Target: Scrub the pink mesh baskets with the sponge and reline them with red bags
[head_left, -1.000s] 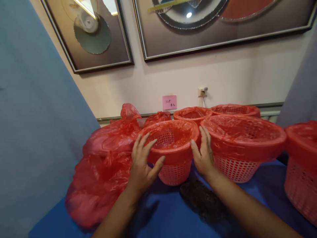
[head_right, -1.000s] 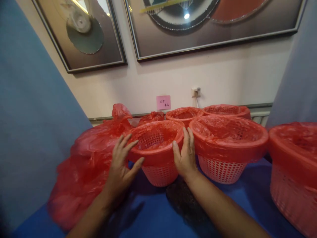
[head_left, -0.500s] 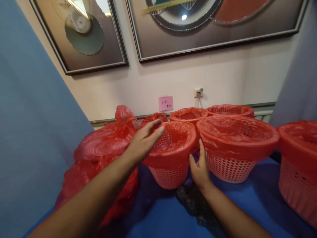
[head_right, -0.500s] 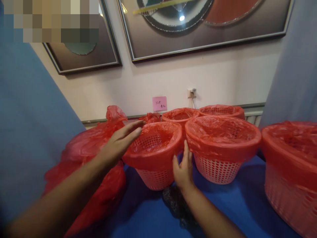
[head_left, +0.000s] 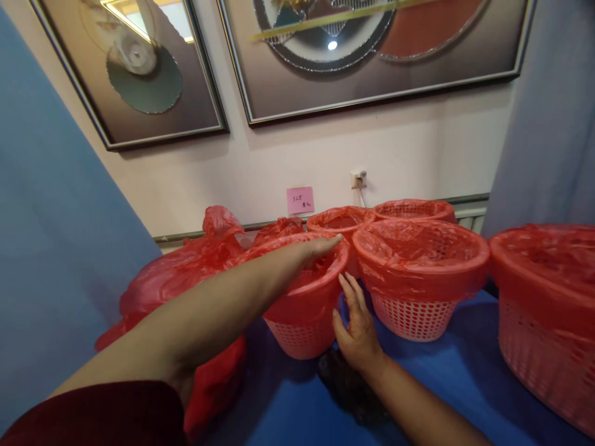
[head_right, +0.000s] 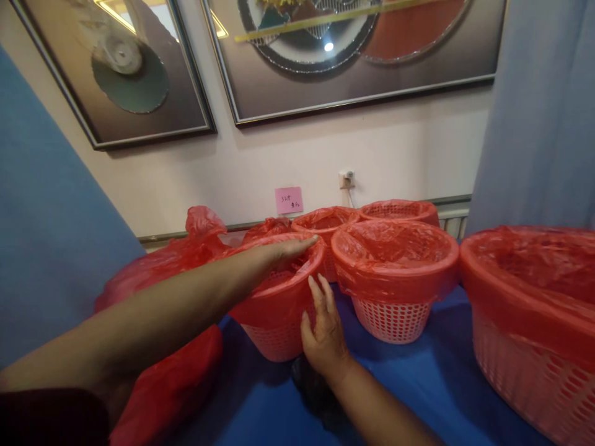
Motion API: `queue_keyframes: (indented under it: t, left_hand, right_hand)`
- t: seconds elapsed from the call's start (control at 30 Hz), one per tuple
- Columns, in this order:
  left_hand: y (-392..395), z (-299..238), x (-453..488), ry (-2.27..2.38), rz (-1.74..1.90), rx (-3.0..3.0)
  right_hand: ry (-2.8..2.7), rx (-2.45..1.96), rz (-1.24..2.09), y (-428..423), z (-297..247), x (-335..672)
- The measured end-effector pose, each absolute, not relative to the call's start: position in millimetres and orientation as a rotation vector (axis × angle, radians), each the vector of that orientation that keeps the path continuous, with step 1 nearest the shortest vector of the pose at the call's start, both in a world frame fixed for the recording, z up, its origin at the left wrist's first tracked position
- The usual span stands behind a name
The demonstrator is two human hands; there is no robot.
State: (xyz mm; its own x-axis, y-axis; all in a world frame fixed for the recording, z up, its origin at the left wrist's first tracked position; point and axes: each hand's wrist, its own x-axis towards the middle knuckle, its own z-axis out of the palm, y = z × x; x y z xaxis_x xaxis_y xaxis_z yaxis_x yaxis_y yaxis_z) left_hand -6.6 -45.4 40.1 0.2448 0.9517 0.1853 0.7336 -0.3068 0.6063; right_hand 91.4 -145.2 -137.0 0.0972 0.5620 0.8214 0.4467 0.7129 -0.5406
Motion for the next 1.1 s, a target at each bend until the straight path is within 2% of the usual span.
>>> queue_keyframes:
  t: [0.17,0.23,0.4,0.53,0.63,0.73,0.87,1.1]
  left_hand:
    - [-90,70,1,1.627,0.147,2.421]
    - [-117,71,-5,1.614,0.043,2.641]
    - [-144,44,-43,1.706,0.295,2.87]
    - [-138,24,-56,1.399,0.864,3.053]
    - [-152,14,-46,1.147,1.159,3.093]
    - [-170,8,-22,0.936,1.178,3.085]
    - [-161,10,31,0.996,1.019,3.01]
    - [-109,25,113,1.318,0.368,2.987]
  right_hand:
    - [-1.59,-0.879,0.118,-147,-158,100]
    - [-1.62,-0.898,0.103,-154,-168,107]
    - [-1.719,-0.927,0.062,-194,-179,139]
    - [-1.734,-0.997,-0.017,-240,-162,195]
    - [-1.643,-1.113,-0.246,-271,-137,257]
    - [-1.462,-1.253,-0.633,-293,-113,325]
    - [-1.252,-1.527,-0.985,-305,-90,399]
    - [-1.44,-1.633,-0.989,-303,-79,464]
